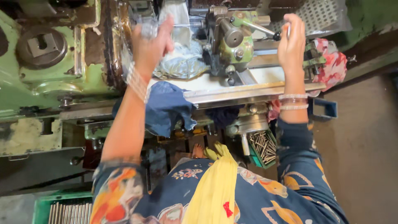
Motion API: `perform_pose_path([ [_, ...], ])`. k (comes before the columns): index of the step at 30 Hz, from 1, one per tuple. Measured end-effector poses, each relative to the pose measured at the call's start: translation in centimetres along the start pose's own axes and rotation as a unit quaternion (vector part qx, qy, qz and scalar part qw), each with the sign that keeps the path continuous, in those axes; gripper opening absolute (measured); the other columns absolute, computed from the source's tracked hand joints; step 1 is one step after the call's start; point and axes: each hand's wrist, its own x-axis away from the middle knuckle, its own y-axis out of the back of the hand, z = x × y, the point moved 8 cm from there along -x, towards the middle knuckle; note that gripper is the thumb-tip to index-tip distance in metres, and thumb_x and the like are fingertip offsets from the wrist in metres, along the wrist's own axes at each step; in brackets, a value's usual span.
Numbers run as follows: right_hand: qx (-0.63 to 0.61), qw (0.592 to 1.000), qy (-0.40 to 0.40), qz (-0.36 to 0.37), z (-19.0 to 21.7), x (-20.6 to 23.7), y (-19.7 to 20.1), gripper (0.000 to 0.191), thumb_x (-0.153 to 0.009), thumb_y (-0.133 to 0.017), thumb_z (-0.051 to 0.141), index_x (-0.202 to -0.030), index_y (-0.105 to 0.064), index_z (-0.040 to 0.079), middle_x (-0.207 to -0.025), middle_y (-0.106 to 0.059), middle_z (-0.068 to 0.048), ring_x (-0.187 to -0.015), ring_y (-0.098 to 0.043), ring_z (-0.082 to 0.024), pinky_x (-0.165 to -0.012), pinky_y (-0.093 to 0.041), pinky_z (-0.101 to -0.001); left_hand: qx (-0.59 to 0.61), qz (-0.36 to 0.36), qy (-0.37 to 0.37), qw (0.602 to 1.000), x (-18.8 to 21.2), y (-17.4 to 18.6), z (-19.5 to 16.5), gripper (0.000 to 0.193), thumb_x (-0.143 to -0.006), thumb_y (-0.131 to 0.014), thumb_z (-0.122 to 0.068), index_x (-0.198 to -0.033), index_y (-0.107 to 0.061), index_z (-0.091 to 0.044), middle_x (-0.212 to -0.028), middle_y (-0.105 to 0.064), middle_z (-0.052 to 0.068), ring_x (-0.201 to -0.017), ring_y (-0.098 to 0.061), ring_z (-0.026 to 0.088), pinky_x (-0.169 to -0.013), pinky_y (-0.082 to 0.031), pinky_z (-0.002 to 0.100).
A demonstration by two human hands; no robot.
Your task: The person repeatedly picks up metal rods from a green bin, inserts them into a machine, and operates the machine's levers to process them. The processed rods are then placed into a separate container. This cycle is repeated continuously throughout the clip.
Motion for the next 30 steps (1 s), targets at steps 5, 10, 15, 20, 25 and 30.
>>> perform_pose_path([
  [5, 0.136, 0.99, 0.003, 0.049, -5.2, -3.5, -3.5, 0.014, -0.112, -0.053, 0.007, -0.124, -0.06, 0.008, -0.109, -0.06, -0.022, -0.101, -0.059, -0.043, -0.085, -0.047, -0.0521, 0.307, -0.112, 0.266, 0.907, -11.9, -7.2, 14.2, 0.027, -0.089, -0.075, -0.034, -0.081, -0.063, -0.01, -0.065, -0.056, 0.006, -0.055, -0.055, 0.02, -0.05, -0.046, 0.036],
  [10, 0.166, 0.98, 0.0, 0.112, -7.0, -2.0, -6.1, 0.022, -0.098, -0.054, 0.003, -0.118, -0.062, 0.01, -0.107, -0.061, -0.023, -0.101, -0.059, -0.046, -0.084, -0.046, -0.0564, 0.253, -0.317, 0.373, 0.835, -9.8, -8.6, 20.6, 0.031, -0.086, -0.059, -0.027, -0.102, -0.066, -0.001, -0.103, -0.063, 0.021, -0.088, -0.066, 0.036, -0.072, -0.058, 0.051],
  [15, 0.113, 0.982, -0.068, 0.131, -9.0, -1.0, -6.9, 0.013, -0.106, -0.055, 0.008, -0.117, -0.062, 0.011, -0.109, -0.061, -0.024, -0.101, -0.06, -0.048, -0.084, -0.047, -0.0559, 0.014, -0.44, 0.348, 0.827, -7.8, -6.9, 19.4, 0.052, -0.096, -0.051, -0.039, -0.12, -0.068, 0.004, -0.131, -0.06, 0.034, -0.125, -0.057, 0.046, -0.105, -0.047, 0.052],
  [20, 0.104, 0.977, -0.103, 0.154, -10.5, -0.5, -7.6, 0.013, -0.107, -0.055, 0.01, -0.117, -0.062, 0.011, -0.111, -0.061, -0.025, -0.1, -0.061, -0.05, -0.082, -0.047, -0.0572, -0.01, -0.418, 0.363, 0.833, -8.6, -7.8, 18.9, 0.054, -0.099, -0.049, -0.04, -0.12, -0.064, 0.008, -0.131, -0.059, 0.036, -0.126, -0.054, 0.048, -0.108, -0.043, 0.053],
  [25, 0.115, 0.975, -0.109, 0.158, -11.5, -0.2, -7.8, 0.014, -0.106, -0.054, 0.008, -0.116, -0.063, 0.011, -0.112, -0.061, -0.026, -0.1, -0.061, -0.051, -0.082, -0.047, -0.0577, 0.067, -0.43, 0.322, 0.841, -9.7, -8.0, 19.9, 0.054, -0.096, -0.048, -0.039, -0.116, -0.065, 0.008, -0.128, -0.064, 0.03, -0.116, -0.064, 0.044, -0.101, -0.051, 0.05],
  [30, 0.132, 0.97, -0.116, 0.166, -12.1, 0.3, -8.0, 0.017, -0.104, -0.053, 0.004, -0.116, -0.063, 0.011, -0.112, -0.061, -0.025, -0.1, -0.06, -0.05, -0.083, -0.046, -0.0576, 0.008, -0.393, 0.361, 0.846, -9.9, -7.6, 22.0, 0.055, -0.099, -0.049, -0.042, -0.119, -0.066, 0.007, -0.132, -0.064, 0.029, -0.121, -0.061, 0.042, -0.108, -0.046, 0.047],
])
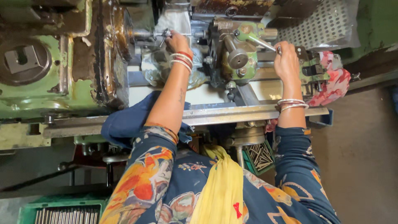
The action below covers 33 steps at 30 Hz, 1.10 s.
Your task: The person repeatedly picks up metal rods from a green bin, inserts them into a machine, and operates the machine's levers to process them. The processed rods are then placed into a separate container. This cycle is repeated continuously throughout the clip.
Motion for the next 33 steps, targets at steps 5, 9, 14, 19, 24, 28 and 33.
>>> perform_pose_path([
  [5, 0.004, 1.0, 0.015, -0.003, -0.2, 0.3, -0.2, 0.024, -0.098, -0.054, -0.001, -0.117, -0.062, 0.01, -0.112, -0.061, -0.024, -0.104, -0.06, -0.048, -0.086, -0.047, -0.0551, 0.104, -0.024, -0.045, 0.993, -0.8, 0.1, -0.2, 0.056, -0.1, -0.05, -0.04, -0.125, -0.062, 0.009, -0.139, -0.049, 0.036, -0.126, -0.054, 0.045, -0.105, -0.045, 0.049],
  [9, -0.002, 1.0, 0.008, 0.002, -0.6, 0.3, -0.5, 0.02, -0.102, -0.054, 0.0, -0.118, -0.061, 0.009, -0.115, -0.061, -0.024, -0.104, -0.059, -0.047, -0.086, -0.046, -0.0548, 0.137, -0.01, -0.047, 0.989, -0.9, -0.3, -0.6, 0.058, -0.099, -0.05, -0.041, -0.132, -0.057, 0.007, -0.138, -0.044, 0.038, -0.123, -0.054, 0.047, -0.102, -0.047, 0.05],
  [14, 0.008, 1.0, 0.005, 0.005, -0.7, 0.1, -0.7, 0.023, -0.1, -0.054, -0.002, -0.119, -0.061, 0.01, -0.114, -0.061, -0.024, -0.106, -0.059, -0.048, -0.086, -0.046, -0.0556, 0.106, -0.014, -0.057, 0.993, -1.0, 0.0, -1.1, 0.057, -0.1, -0.049, -0.042, -0.129, -0.06, 0.006, -0.137, -0.051, 0.036, -0.127, -0.052, 0.046, -0.106, -0.043, 0.05],
  [19, 0.015, 1.0, -0.002, 0.007, -0.7, 0.0, -0.6, 0.025, -0.098, -0.054, -0.001, -0.12, -0.06, 0.01, -0.115, -0.06, -0.024, -0.105, -0.059, -0.048, -0.086, -0.046, -0.0564, 0.104, -0.015, -0.033, 0.994, -1.3, 0.0, -1.0, 0.059, -0.099, -0.049, -0.044, -0.122, -0.065, 0.007, -0.135, -0.058, 0.034, -0.126, -0.056, 0.045, -0.107, -0.044, 0.048],
  [24, 0.014, 1.0, -0.002, 0.011, -0.5, -0.2, -0.7, 0.024, -0.1, -0.054, 0.0, -0.12, -0.06, 0.011, -0.115, -0.06, -0.024, -0.105, -0.059, -0.049, -0.086, -0.046, -0.0565, 0.056, -0.034, -0.061, 0.996, -1.3, 0.5, -1.5, 0.057, -0.099, -0.048, -0.043, -0.122, -0.064, 0.007, -0.136, -0.057, 0.031, -0.132, -0.048, 0.044, -0.11, -0.038, 0.049],
  [28, 0.016, 1.0, -0.001, 0.013, -0.3, -0.2, -0.6, 0.026, -0.098, -0.054, -0.001, -0.12, -0.061, 0.01, -0.115, -0.06, -0.024, -0.105, -0.058, -0.049, -0.086, -0.046, -0.0568, 0.125, -0.011, -0.047, 0.991, -1.3, 0.3, -1.2, 0.056, -0.1, -0.05, -0.04, -0.125, -0.062, 0.009, -0.136, -0.054, 0.035, -0.127, -0.054, 0.044, -0.105, -0.046, 0.048],
  [33, 0.009, 1.0, -0.006, 0.012, 0.3, -0.2, -0.3, 0.028, -0.097, -0.053, -0.002, -0.12, -0.061, 0.01, -0.115, -0.06, -0.025, -0.105, -0.059, -0.049, -0.087, -0.045, -0.0565, 0.107, -0.047, -0.07, 0.991, -1.2, 0.7, -1.5, 0.051, -0.099, -0.054, -0.036, -0.12, -0.065, 0.01, -0.131, -0.055, 0.035, -0.124, -0.054, 0.045, -0.102, -0.046, 0.048],
])
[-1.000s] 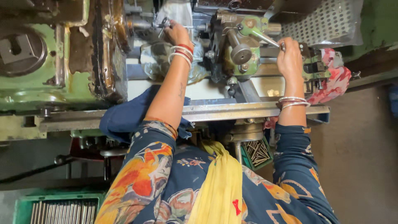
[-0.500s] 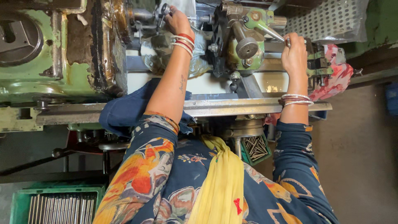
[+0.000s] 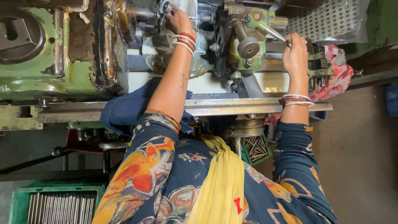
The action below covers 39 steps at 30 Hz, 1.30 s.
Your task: The person repeatedly picks up metal rods from a green bin, inserts them into a machine, and operates the machine's levers to process them. The processed rods are then placed into a separate container. This cycle is repeated continuously throughout the clip.
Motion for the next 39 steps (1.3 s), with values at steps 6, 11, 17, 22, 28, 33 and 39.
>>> perform_pose_path([
  [6, -0.008, 1.0, 0.004, 0.014, 0.1, -0.3, 0.0, 0.023, -0.099, -0.052, -0.001, -0.118, -0.062, 0.007, -0.114, -0.06, -0.025, -0.108, -0.058, -0.049, -0.091, -0.045, -0.0564, 0.091, 0.029, 0.023, 0.995, 0.1, 0.1, 0.0, 0.043, -0.095, -0.06, -0.031, -0.102, -0.072, 0.01, -0.115, -0.068, 0.031, -0.098, -0.074, 0.039, -0.086, -0.057, 0.045],
  [11, -0.001, 0.995, 0.025, 0.099, -0.7, -1.7, -0.6, 0.018, -0.102, -0.056, 0.006, -0.115, -0.067, 0.002, -0.108, -0.065, -0.029, -0.102, -0.063, -0.049, -0.09, -0.049, -0.0528, 0.058, 0.024, 0.044, 0.997, 0.6, 0.8, -0.5, 0.043, -0.094, -0.061, -0.035, -0.101, -0.073, 0.006, -0.112, -0.074, 0.025, -0.095, -0.073, 0.036, -0.086, -0.057, 0.043],
  [17, -0.088, 0.947, -0.143, 0.274, -1.8, -3.2, -1.2, 0.023, -0.105, -0.051, 0.02, -0.111, -0.067, 0.005, -0.104, -0.074, -0.016, -0.082, -0.067, -0.038, -0.076, -0.053, -0.0455, -0.026, 0.005, 0.025, 0.999, 0.1, 1.0, -0.6, 0.044, -0.094, -0.063, -0.04, -0.103, -0.077, 0.001, -0.116, -0.072, 0.023, -0.098, -0.071, 0.035, -0.089, -0.055, 0.043],
  [22, 0.037, 0.989, -0.084, 0.114, 1.0, 0.3, -0.4, 0.023, -0.105, -0.058, 0.019, -0.117, -0.074, 0.007, -0.105, -0.069, -0.026, -0.092, -0.067, -0.044, -0.083, -0.051, -0.0515, 0.125, 0.047, 0.088, 0.987, -1.4, 0.1, 0.6, 0.051, -0.09, -0.068, -0.048, -0.108, -0.075, -0.001, -0.121, -0.073, 0.022, -0.104, -0.069, 0.033, -0.093, -0.051, 0.043],
  [28, 0.043, 0.998, -0.008, 0.034, 0.4, -0.2, -0.7, 0.02, -0.098, -0.057, 0.009, -0.113, -0.07, 0.004, -0.111, -0.062, -0.031, -0.103, -0.061, -0.049, -0.088, -0.048, -0.0551, 0.137, -0.005, 0.156, 0.978, -1.2, 0.9, 2.6, 0.053, -0.079, -0.073, -0.042, -0.1, -0.077, 0.006, -0.108, -0.077, 0.022, -0.094, -0.073, 0.035, -0.085, -0.057, 0.045],
  [33, -0.018, 0.992, -0.016, 0.124, -1.5, -3.1, -0.4, 0.02, -0.11, -0.055, 0.017, -0.106, -0.07, 0.004, -0.111, -0.063, -0.029, -0.111, -0.06, -0.048, -0.096, -0.047, -0.0533, 0.072, -0.009, 0.054, 0.996, -1.6, 2.1, 2.0, 0.051, -0.092, -0.063, -0.043, -0.104, -0.074, 0.006, -0.105, -0.076, 0.02, -0.088, -0.073, 0.031, -0.085, -0.056, 0.041],
  [39, -0.015, 0.995, 0.039, 0.091, -0.9, -2.9, -0.2, 0.018, -0.106, -0.056, 0.014, -0.104, -0.071, 0.004, -0.112, -0.062, -0.03, -0.106, -0.06, -0.048, -0.092, -0.046, -0.0534, 0.12, -0.009, 0.157, 0.98, -2.5, 2.2, 3.6, 0.048, -0.09, -0.064, -0.043, -0.1, -0.074, 0.004, -0.089, -0.078, 0.023, -0.076, -0.072, 0.036, -0.071, -0.058, 0.047],
])
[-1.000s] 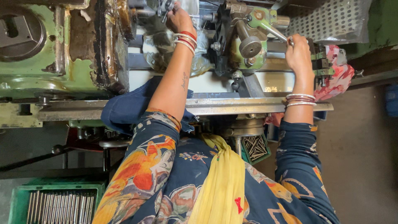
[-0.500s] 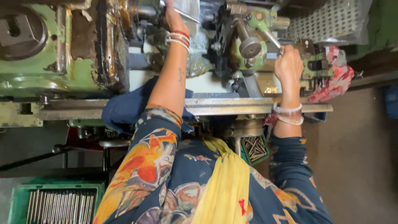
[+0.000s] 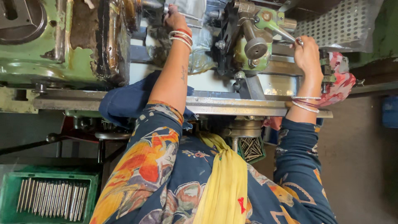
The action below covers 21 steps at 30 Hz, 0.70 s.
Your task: The person repeatedly picks up metal rods from a green bin, inserts them into a machine, and operates the machine's levers to process them. The processed rods are then placed into a separate container. This cycle is repeated continuously throughout the clip.
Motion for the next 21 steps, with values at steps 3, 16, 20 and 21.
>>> perform_pose_path([
  [3, -0.01, 1.0, -0.021, 0.013, -0.6, -0.1, -0.1, 0.019, -0.107, -0.055, 0.015, -0.105, -0.07, 0.004, -0.111, -0.063, -0.029, -0.106, -0.061, -0.046, -0.093, -0.046, -0.0525, -0.025, 0.017, -0.039, 0.999, 0.1, -0.1, -0.8, 0.052, -0.091, -0.063, -0.045, -0.096, -0.077, 0.005, -0.086, -0.079, 0.023, -0.074, -0.074, 0.037, -0.069, -0.06, 0.049],
  [16, -0.009, 0.998, -0.035, 0.043, -0.6, -0.7, 0.2, 0.025, -0.107, -0.054, 0.019, -0.099, -0.072, 0.003, -0.096, -0.065, -0.026, -0.096, -0.063, -0.044, -0.086, -0.047, -0.0503, 0.039, 0.017, -0.064, 0.997, 0.3, -0.5, -1.3, 0.044, -0.091, -0.065, -0.039, -0.101, -0.077, 0.003, -0.099, -0.079, 0.015, -0.088, -0.076, 0.032, -0.078, -0.061, 0.041],
  [20, -0.029, 0.994, -0.089, 0.061, -0.9, -0.6, 0.0, 0.025, -0.104, -0.054, 0.021, -0.097, -0.071, 0.003, -0.085, -0.066, -0.021, -0.086, -0.065, -0.041, -0.078, -0.049, -0.0496, 0.145, 0.03, 0.017, 0.989, -0.5, -1.2, 0.2, 0.041, -0.093, -0.067, -0.031, -0.106, -0.069, 0.008, -0.102, -0.073, 0.017, -0.088, -0.072, 0.032, -0.073, -0.064, 0.04],
  [21, -0.031, 0.994, -0.087, 0.053, -0.5, -0.2, 0.0, 0.024, -0.103, -0.055, 0.02, -0.097, -0.07, 0.003, -0.084, -0.066, -0.02, -0.085, -0.065, -0.041, -0.077, -0.049, -0.0499, 0.116, 0.025, 0.019, 0.993, -0.7, -1.2, 0.3, 0.041, -0.094, -0.067, -0.031, -0.106, -0.069, 0.008, -0.102, -0.073, 0.017, -0.088, -0.072, 0.032, -0.073, -0.064, 0.04],
])
